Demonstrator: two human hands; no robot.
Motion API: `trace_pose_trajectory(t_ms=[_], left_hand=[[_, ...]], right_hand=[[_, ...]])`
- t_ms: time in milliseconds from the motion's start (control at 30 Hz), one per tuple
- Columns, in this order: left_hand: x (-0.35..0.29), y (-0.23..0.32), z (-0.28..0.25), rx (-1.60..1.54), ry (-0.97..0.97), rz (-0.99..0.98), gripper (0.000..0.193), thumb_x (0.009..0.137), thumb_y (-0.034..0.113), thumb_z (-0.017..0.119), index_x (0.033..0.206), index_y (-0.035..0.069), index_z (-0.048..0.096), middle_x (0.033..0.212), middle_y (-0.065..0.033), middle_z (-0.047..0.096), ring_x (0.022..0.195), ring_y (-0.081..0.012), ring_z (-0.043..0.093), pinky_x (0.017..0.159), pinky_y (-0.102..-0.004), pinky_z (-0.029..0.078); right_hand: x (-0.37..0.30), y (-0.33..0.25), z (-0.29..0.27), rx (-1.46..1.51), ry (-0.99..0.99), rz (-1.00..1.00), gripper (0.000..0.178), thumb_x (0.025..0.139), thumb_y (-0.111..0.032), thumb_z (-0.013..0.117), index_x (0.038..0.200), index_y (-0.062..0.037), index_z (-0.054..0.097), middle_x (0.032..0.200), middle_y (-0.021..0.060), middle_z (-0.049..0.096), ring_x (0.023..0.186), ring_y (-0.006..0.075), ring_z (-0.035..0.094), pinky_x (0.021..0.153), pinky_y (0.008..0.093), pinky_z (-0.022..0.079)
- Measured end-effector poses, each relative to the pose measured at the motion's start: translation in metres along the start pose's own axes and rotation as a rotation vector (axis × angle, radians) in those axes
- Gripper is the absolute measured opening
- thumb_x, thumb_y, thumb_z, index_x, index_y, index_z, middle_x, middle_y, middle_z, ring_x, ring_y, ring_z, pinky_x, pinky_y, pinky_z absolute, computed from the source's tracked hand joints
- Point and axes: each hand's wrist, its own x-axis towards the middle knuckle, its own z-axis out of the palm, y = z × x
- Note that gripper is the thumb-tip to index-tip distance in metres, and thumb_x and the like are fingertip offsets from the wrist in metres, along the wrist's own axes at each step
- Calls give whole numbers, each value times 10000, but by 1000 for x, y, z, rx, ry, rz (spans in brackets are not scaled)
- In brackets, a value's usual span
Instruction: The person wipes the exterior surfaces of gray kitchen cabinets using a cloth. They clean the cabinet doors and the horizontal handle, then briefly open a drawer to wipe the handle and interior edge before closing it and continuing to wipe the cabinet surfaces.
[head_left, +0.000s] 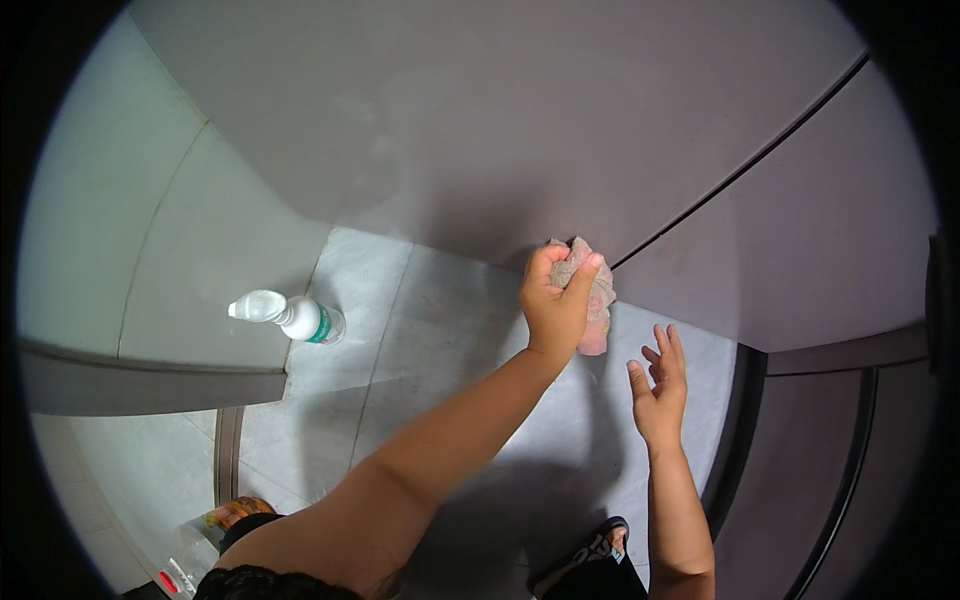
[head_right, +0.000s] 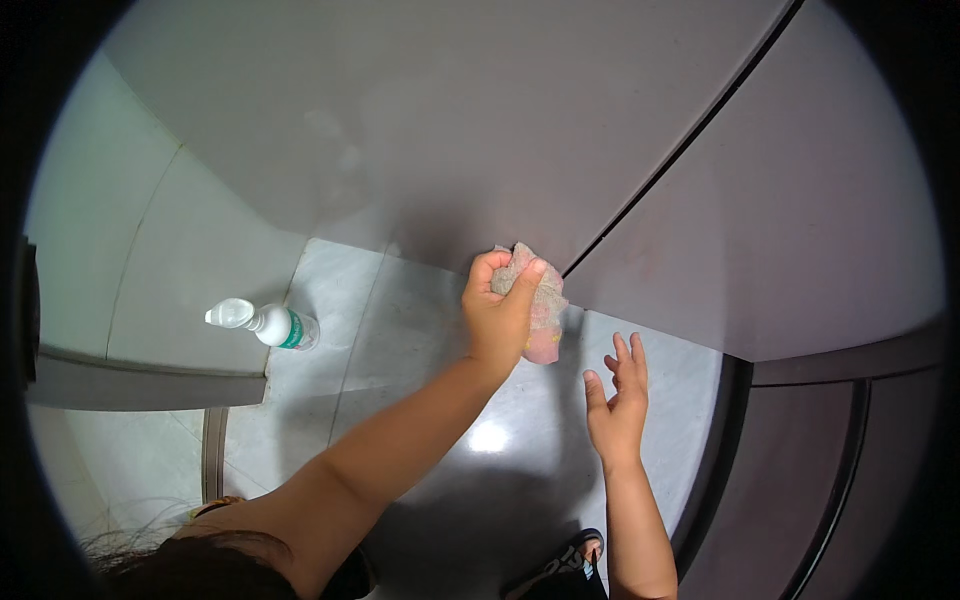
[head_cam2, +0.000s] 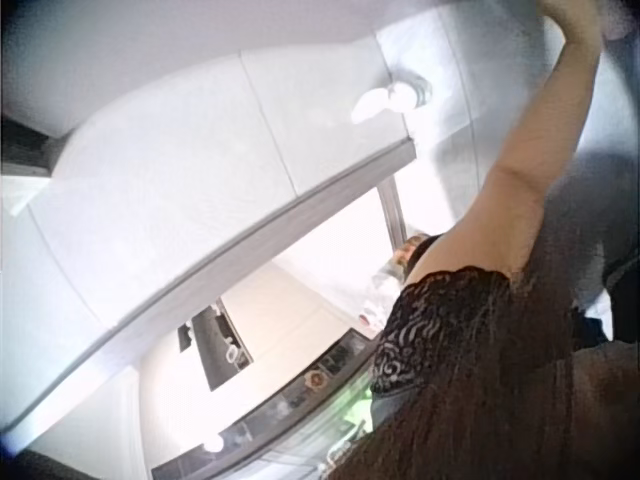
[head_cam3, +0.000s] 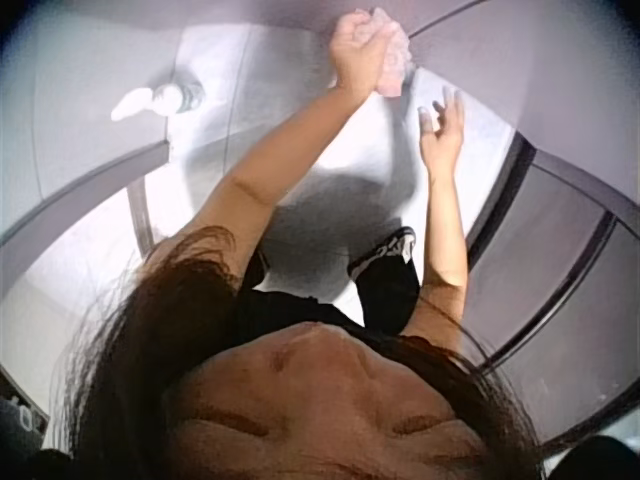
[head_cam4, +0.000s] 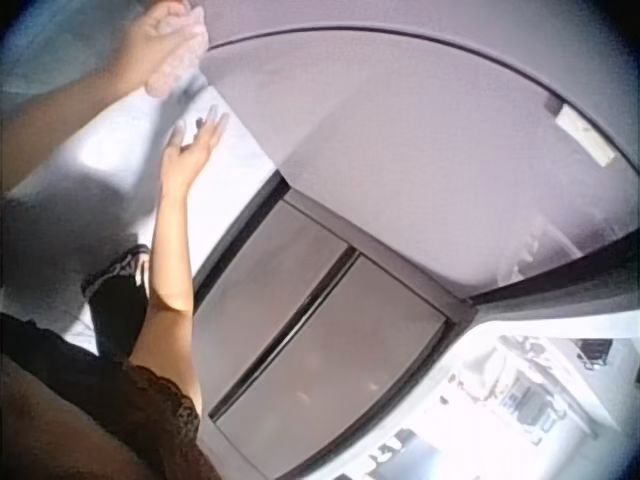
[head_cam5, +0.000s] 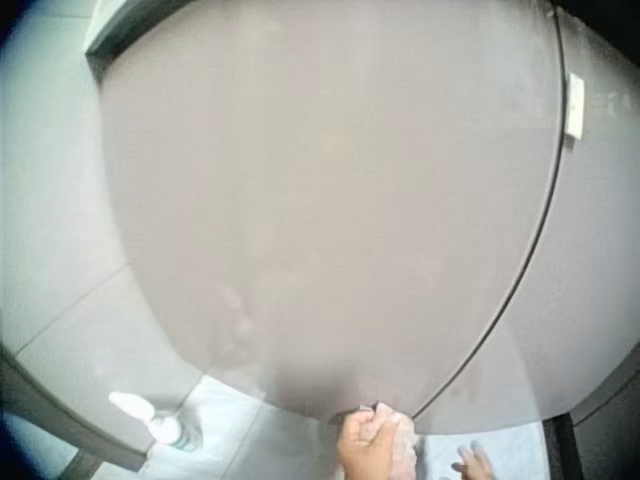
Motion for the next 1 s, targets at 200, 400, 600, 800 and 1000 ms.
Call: trace_pose_trajectory(t_ms=[200,400,600,800,1000], left_hand=[[-16,-58,-17,143,80,-401,272,856,180,767,1016,29,606,913,-40,646,837,-96,590,722,-277,507],[-22,13,4,-163,-117,-165,274,837,164,777,1009,11,629,907,-32,657,821,-94,595,721,-279,510],[-16,-39,-9,40,-13,-392,261,836,195,736,1002,28,623,956,-112,663,845,-191,636,739,-352,539],[-12,-15,-42,-159,0,-793,321,924,177,628,1175,0,537,1134,-147,602,922,-252,646,781,-398,561],[13,85,-37,72,-551,-780,400,920,108,595,1301,12,521,1249,-140,552,1125,-244,568,939,-386,495]], right_hand=[[6,-19,7,15,-11,37,578,910,-64,656,1448,-111,449,1570,134,307,1207,260,575,949,356,494],[10,17,2,93,83,108,541,922,-68,643,1435,-97,471,1529,141,379,1229,263,556,986,367,468],[22,31,3,399,201,436,503,953,-152,625,1417,-31,475,1427,146,499,1225,248,536,966,371,468],[13,17,16,641,203,654,499,971,-266,608,1398,-49,468,1355,105,507,1221,243,504,986,421,458],[5,-10,25,785,111,613,492,965,-426,588,1357,-139,504,1321,60,506,1171,219,482,970,419,433]])
